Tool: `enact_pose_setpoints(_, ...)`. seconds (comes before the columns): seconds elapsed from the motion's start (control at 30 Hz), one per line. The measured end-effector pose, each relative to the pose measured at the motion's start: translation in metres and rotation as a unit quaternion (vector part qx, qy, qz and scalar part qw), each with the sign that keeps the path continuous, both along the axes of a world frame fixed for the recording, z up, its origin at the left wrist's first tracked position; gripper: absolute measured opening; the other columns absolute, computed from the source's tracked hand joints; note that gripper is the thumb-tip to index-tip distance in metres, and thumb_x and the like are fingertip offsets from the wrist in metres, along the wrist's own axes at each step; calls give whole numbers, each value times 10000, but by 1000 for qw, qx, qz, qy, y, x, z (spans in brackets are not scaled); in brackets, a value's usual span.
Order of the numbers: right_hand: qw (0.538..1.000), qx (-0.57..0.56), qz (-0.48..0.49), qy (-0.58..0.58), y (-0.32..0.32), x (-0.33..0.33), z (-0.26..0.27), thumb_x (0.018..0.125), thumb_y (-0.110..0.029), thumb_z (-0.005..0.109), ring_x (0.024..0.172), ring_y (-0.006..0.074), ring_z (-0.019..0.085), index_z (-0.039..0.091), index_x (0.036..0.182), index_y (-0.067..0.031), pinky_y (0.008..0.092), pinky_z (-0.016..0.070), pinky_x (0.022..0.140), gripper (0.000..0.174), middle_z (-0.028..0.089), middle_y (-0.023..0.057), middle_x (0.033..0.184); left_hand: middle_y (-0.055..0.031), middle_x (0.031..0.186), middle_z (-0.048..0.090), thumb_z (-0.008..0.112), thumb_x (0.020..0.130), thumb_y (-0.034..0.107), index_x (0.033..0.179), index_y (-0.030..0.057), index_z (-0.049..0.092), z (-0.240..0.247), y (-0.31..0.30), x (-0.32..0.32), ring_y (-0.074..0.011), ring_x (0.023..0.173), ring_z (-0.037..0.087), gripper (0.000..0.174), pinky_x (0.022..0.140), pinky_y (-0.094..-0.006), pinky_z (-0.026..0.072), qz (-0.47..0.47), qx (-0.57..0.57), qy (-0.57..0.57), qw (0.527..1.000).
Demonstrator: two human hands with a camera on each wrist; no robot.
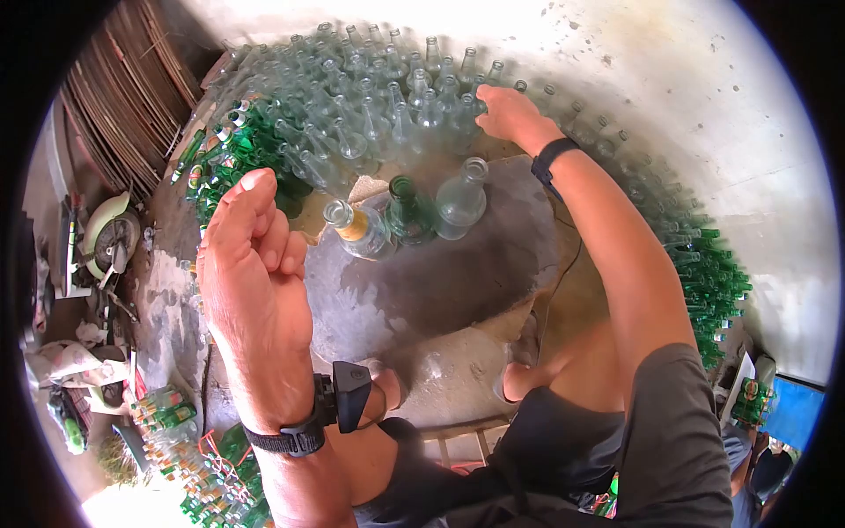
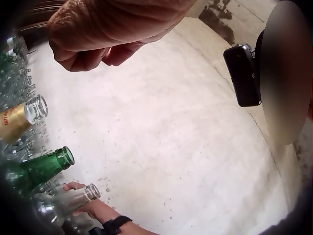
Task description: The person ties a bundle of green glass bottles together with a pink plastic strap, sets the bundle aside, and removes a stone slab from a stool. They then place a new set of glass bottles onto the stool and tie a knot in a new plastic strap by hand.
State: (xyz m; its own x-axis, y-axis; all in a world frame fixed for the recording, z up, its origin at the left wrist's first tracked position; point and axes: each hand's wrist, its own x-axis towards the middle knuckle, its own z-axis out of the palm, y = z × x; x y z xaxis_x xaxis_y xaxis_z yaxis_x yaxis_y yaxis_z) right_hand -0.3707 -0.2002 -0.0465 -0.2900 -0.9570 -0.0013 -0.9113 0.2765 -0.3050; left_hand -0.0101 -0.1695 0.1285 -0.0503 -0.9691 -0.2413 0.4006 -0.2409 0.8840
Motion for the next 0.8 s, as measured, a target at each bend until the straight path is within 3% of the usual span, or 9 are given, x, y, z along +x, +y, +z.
enact_pose_setpoints(0.07, 999, 24, 3, 40, -16, -11, -18, 894, -211, 724, 1170, 387, 648, 560, 1352, -28, 494, 524, 965, 519, 708, 204, 1173, 83, 608, 441, 696, 929, 76, 956, 21, 681, -2, -3, 1, -14, 501, 306, 63, 486, -219, 254, -2, -2, 10, 1000)
enact_pose_setpoints(0.2, 998, 40, -19, 36, -43, -14, -38, 908, -226, 723, 1214, 386, 624, 531, 1393, -44, 506, 514, 987, 552, 685, 208, 1234, 88, 614, 440, 695, 935, 85, 956, 30, 688, -6, -7, 1, -8, 509, 302, 60, 492, -217, 236, -10, -7, 9, 1000)
enact_pose_setpoints(0.3, 998, 45, -39, 28, -60, -14, -55, 917, -238, 723, 1243, 385, 604, 542, 1373, -53, 519, 506, 995, 524, 666, 202, 1280, 86, 616, 442, 695, 940, 99, 957, 35, 689, -8, -12, 1, -8, 513, 304, 67, 492, -219, 230, -16, 1, 1, 1000)
enact_pose_setpoints(0.37, 998, 35, -20, 52, -68, -21, -73, 906, -246, 746, 1145, 416, 646, 585, 1295, -69, 512, 513, 947, 456, 703, 218, 1161, 81, 663, 427, 695, 951, 104, 977, 39, 677, -9, -15, 5, -21, 541, 316, 73, 513, -223, 249, -23, 6, 6, 1000)
enact_pose_setpoints(0.53, 998, 31, -19, 43, -74, -31, -92, 926, -251, 729, 1140, 417, 644, 612, 1191, -39, 514, 516, 939, 359, 703, 215, 1151, 69, 718, 419, 697, 962, 111, 1012, 36, 672, -11, -21, 8, -34, 570, 328, 93, 534, -228, 269, -22, 13, 8, 1000)
enact_pose_setpoints(0.67, 996, 44, -52, 60, -70, -31, -85, 935, -258, 716, 1129, 421, 648, 624, 1103, -22, 521, 518, 934, 304, 707, 214, 1132, 65, 726, 426, 701, 958, 111, 1007, 32, 676, -11, -25, 8, -35, 577, 333, 96, 536, -232, 271, -30, 15, 7, 999)
enact_pose_setpoints(0.8, 994, 22, -95, 40, -50, -30, -58, 931, -272, 721, 1097, 426, 656, 640, 1114, -27, 517, 521, 928, 316, 707, 226, 1119, 67, 730, 427, 709, 951, 110, 996, 36, 671, -10, -24, 10, -38, 580, 335, 94, 542, -235, 273, -30, 9, 8, 999)
